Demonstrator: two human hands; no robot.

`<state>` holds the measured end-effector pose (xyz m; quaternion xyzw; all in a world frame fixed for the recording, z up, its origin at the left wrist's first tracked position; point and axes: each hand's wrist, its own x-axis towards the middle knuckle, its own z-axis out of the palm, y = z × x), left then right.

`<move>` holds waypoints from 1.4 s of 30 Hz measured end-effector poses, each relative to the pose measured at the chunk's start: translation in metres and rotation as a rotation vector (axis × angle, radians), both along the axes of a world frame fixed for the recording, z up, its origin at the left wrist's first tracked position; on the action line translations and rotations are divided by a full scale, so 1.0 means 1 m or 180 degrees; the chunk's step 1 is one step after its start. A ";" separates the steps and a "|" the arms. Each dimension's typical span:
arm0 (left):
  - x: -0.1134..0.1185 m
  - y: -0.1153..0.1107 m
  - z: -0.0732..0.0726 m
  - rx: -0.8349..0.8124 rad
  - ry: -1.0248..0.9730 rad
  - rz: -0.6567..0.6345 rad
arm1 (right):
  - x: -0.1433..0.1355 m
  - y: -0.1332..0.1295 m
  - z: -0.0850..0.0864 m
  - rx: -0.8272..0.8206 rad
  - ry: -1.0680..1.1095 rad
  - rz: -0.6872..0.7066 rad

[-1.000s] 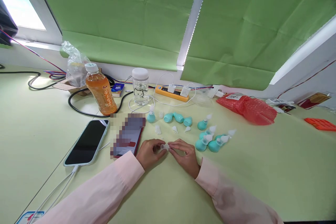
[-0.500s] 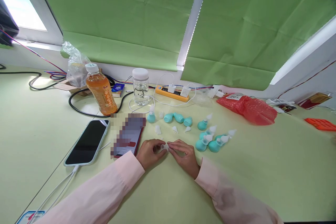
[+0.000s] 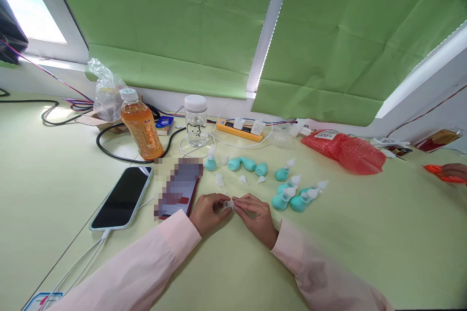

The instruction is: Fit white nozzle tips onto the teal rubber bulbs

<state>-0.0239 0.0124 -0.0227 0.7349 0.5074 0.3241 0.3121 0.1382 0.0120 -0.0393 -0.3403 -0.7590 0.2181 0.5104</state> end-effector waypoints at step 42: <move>0.000 0.000 0.002 0.0027 0.0030 -0.0008 | 0.000 -0.001 0.003 0.0114 -0.0295 -0.0106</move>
